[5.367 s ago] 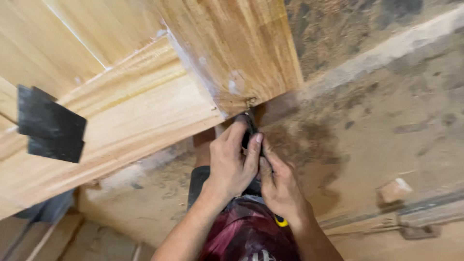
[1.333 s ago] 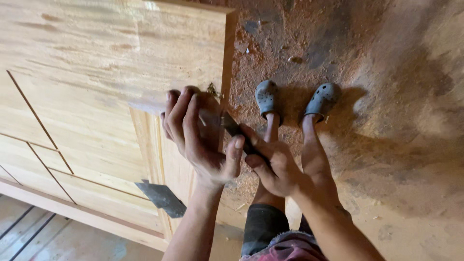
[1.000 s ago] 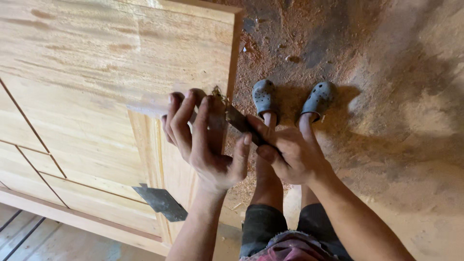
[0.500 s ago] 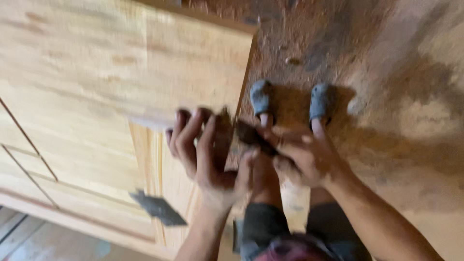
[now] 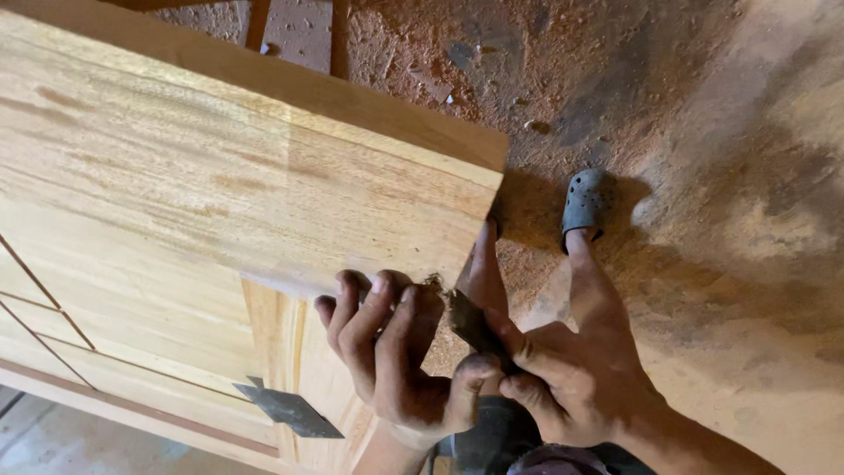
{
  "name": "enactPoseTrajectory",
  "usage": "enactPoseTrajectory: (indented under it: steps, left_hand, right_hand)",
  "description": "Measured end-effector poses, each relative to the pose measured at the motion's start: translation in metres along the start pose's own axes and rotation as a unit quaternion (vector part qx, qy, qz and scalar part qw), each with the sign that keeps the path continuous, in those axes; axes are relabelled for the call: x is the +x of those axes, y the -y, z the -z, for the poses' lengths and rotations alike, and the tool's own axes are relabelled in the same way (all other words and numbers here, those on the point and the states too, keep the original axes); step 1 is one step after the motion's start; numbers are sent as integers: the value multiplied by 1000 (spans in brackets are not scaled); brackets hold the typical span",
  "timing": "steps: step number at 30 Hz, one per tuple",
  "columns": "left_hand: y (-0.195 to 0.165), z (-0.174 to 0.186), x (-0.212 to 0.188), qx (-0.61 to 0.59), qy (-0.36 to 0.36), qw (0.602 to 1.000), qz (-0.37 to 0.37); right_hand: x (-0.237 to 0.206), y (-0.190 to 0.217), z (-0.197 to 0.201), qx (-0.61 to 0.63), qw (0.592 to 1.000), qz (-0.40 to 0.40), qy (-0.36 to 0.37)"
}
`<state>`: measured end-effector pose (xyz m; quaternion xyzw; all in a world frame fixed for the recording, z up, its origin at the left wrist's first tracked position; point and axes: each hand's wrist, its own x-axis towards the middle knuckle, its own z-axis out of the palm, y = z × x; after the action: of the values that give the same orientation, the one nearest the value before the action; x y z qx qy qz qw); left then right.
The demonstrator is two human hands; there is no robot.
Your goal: The person uses a chisel to clean out a knot hole in a wooden door panel lying on the floor. They then scoop white wood filler from a can with a stick onto a scraper and squeeze hardener from a tube onto it, mixing the filler with two scrapers.
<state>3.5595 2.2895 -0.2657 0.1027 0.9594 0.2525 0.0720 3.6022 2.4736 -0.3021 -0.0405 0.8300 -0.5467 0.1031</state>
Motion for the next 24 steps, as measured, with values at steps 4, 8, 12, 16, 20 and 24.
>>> enactPoseTrajectory:
  steps: [4,8,12,16,20,24]
  left_hand:
    - [-1,-2,-1,-1,-12,1000,8]
    - [3,-1,-3,-11,-3,1000,1]
    - [4,3,-2,-28,6,999,-29]
    - [-1,5,7,-26,-5,998,-48]
    - [-9,3,13,30,3,999,-44]
    - [-14,-8,6,102,4,990,-98]
  right_hand:
    - [9,8,-4,57,998,4,-30]
    - [-16,2,-24,184,978,-102,10]
    - [-47,10,-48,406,848,-321,114]
    - [-49,20,-62,459,858,-221,-70]
    - [-52,19,-79,472,776,-275,-313]
    - [-74,-11,-76,487,746,-313,-328]
